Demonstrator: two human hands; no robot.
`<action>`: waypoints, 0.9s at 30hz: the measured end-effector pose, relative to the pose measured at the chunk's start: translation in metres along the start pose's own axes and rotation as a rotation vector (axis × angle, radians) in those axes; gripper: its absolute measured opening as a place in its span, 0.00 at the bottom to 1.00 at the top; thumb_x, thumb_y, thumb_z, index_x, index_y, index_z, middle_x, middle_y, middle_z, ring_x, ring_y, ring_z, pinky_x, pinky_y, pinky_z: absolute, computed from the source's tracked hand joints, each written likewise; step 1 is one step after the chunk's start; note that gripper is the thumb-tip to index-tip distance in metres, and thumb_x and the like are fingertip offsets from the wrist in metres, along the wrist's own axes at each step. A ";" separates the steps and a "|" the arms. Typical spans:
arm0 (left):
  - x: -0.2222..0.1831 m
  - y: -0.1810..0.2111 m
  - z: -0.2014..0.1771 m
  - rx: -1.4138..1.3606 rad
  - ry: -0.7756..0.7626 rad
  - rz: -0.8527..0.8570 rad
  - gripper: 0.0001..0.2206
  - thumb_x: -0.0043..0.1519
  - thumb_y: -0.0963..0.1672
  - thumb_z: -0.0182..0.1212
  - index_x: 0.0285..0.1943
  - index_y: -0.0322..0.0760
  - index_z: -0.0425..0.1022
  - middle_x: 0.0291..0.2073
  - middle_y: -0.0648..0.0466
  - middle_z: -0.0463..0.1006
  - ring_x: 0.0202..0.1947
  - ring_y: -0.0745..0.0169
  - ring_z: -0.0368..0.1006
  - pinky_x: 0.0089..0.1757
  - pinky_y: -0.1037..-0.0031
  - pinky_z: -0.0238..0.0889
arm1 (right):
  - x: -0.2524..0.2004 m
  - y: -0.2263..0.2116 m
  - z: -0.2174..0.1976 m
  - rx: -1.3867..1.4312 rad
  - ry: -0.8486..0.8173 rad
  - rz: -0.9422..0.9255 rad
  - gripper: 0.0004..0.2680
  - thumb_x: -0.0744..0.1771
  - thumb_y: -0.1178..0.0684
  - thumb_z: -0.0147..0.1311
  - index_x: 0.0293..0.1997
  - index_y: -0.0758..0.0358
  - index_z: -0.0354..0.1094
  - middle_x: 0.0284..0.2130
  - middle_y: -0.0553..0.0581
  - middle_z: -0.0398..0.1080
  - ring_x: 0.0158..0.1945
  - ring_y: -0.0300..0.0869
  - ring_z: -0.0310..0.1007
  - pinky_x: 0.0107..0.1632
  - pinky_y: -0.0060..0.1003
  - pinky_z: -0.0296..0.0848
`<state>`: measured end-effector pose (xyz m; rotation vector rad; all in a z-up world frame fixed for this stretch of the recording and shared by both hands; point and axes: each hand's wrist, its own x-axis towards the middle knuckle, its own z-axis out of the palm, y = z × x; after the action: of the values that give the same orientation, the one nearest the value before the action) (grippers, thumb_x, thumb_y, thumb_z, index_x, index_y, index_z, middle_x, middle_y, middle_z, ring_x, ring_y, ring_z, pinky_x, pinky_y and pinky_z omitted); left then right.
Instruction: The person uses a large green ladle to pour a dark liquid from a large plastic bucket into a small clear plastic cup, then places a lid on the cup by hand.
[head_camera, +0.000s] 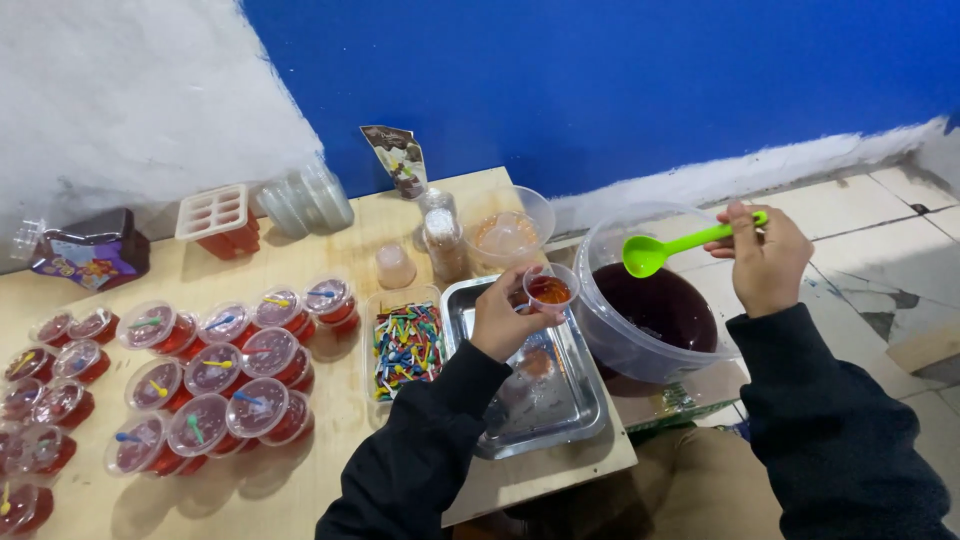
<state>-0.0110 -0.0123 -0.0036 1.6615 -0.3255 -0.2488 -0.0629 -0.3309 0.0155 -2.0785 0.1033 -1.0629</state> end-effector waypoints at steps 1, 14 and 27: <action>-0.001 0.002 0.001 0.001 -0.005 -0.001 0.34 0.42 0.40 0.80 0.62 0.40 0.74 0.53 0.48 0.81 0.51 0.55 0.79 0.48 0.73 0.77 | -0.001 0.002 0.001 -0.003 0.002 0.003 0.14 0.78 0.52 0.48 0.51 0.81 0.70 0.35 0.73 0.74 0.31 0.50 0.79 0.34 0.34 0.80; -0.002 -0.008 0.005 -0.082 -0.057 0.039 0.37 0.42 0.39 0.83 0.64 0.34 0.73 0.55 0.39 0.79 0.57 0.37 0.75 0.53 0.62 0.72 | -0.009 0.031 0.014 0.075 -0.193 0.247 0.09 0.74 0.56 0.55 0.44 0.76 0.75 0.32 0.74 0.70 0.31 0.56 0.78 0.37 0.41 0.81; -0.003 0.001 0.003 -0.029 -0.036 -0.009 0.34 0.42 0.39 0.79 0.62 0.40 0.74 0.52 0.49 0.81 0.51 0.57 0.79 0.50 0.73 0.76 | 0.006 0.000 -0.004 0.140 0.060 0.641 0.12 0.76 0.50 0.52 0.40 0.69 0.74 0.27 0.67 0.71 0.25 0.48 0.78 0.32 0.31 0.83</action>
<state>-0.0146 -0.0141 -0.0032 1.6316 -0.3400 -0.2896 -0.0615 -0.3358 0.0208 -1.7045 0.6583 -0.7076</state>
